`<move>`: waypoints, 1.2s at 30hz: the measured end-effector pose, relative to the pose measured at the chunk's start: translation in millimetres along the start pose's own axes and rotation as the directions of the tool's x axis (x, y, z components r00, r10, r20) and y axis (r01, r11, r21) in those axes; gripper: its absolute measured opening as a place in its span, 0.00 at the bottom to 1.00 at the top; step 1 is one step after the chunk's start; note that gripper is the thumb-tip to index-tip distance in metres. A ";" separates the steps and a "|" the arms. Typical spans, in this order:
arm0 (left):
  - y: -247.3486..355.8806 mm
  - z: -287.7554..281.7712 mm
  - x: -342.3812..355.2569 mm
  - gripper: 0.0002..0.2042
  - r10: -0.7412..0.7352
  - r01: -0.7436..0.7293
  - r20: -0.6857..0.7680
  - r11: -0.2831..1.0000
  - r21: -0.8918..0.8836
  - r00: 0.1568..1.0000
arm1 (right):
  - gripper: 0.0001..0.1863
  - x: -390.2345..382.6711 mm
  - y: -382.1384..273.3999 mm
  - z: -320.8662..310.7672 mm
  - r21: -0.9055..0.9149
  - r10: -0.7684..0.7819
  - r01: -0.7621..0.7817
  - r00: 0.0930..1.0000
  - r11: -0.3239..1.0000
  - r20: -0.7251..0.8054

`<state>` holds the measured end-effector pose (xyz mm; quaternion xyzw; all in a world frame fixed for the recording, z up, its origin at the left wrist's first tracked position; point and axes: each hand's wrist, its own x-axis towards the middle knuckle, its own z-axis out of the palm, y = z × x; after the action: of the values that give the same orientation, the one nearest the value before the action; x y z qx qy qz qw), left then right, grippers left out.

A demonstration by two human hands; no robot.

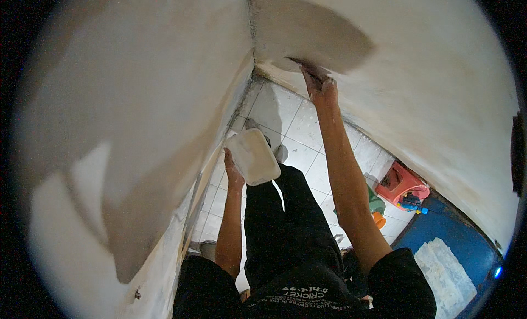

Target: The person patches a wall using a putty knife to apply compound from a plastic container.

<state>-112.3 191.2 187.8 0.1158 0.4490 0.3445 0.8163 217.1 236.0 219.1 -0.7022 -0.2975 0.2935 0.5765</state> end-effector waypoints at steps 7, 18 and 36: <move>-26.4 10.4 -29.1 0.32 -0.004 0.008 0.076 0.998 -0.059 0.997 | 0.22 -14.9 83.4 7.7 0.863 0.567 -0.354 0.818 0.360 0.099; -18.4 -18.3 -38.9 0.31 -0.075 0.071 -0.056 0.995 -0.070 0.996 | 0.19 -29.7 -0.2 25.1 0.755 0.394 -0.173 0.911 0.633 -0.122; -57.5 -51.3 -30.1 0.29 -0.003 -0.007 -0.206 0.999 -0.045 0.979 | 0.21 24.9 239.4 83.4 0.962 0.451 -0.175 0.890 0.208 0.064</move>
<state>-138.5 122.7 149.6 0.0613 0.5230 0.3656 0.7675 189.4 269.8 -31.8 -0.2911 0.1559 0.4387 0.8357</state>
